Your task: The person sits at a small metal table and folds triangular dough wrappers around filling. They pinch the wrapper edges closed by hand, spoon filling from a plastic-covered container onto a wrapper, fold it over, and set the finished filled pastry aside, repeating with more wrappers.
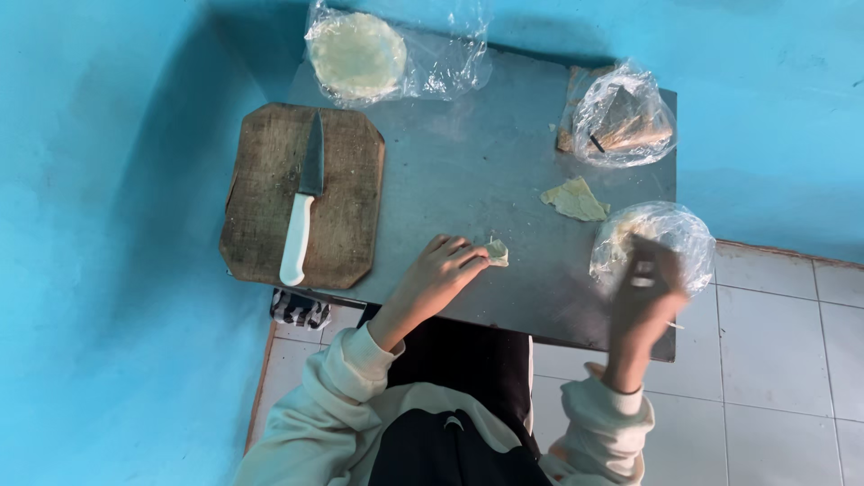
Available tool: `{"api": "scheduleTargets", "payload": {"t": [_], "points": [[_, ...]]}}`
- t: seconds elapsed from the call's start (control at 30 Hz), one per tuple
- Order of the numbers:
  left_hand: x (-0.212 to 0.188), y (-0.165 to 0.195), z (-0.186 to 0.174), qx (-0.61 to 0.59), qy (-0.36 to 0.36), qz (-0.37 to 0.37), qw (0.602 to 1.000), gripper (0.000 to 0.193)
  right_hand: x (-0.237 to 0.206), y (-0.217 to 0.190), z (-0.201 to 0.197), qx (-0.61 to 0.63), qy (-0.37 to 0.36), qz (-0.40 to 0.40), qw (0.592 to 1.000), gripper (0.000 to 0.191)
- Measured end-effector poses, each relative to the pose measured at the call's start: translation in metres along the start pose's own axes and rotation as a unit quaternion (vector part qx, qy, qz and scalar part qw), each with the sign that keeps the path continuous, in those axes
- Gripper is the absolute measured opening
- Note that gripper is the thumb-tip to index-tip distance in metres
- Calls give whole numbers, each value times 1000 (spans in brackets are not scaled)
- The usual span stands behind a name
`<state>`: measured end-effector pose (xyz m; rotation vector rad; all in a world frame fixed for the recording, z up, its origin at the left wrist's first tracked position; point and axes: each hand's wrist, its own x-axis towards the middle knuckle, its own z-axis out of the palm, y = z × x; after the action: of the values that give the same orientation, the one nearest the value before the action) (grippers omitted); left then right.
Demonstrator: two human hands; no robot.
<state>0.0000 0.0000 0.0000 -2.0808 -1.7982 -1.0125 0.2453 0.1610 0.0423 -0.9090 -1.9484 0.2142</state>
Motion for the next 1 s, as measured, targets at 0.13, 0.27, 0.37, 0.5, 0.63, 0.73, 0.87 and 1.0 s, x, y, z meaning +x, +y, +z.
{"api": "scheduleTargets", "payload": {"t": [0.13,0.27,0.37,0.5,0.63,0.73,0.87,1.0], "points": [[1,-1,0,8,10,5,1000,18,19,25,-15,-95,47,72,992,6],[1,1,0,11,10,4,1000,19,20,25,-17,-175,-6,63,982,19],[3,0,1,16,19,7,1000,18,13,7,-10,-43,-39,28,998,14],[3,1,0,3,21,0,1000,15,-7,-37,8,-69,-138,-126,980,17],[3,1,-1,-10,25,-9,1000,14,-15,-76,24,49,-211,-172,961,25],[5,-1,0,-3,30,-7,1000,16,-10,-86,30,42,-214,-189,957,27],[4,0,1,-1,25,-6,1000,17,-11,-82,33,22,-214,-201,956,27],[5,0,3,6,39,-22,999,21,-13,-76,41,36,-210,-190,958,22]]}}
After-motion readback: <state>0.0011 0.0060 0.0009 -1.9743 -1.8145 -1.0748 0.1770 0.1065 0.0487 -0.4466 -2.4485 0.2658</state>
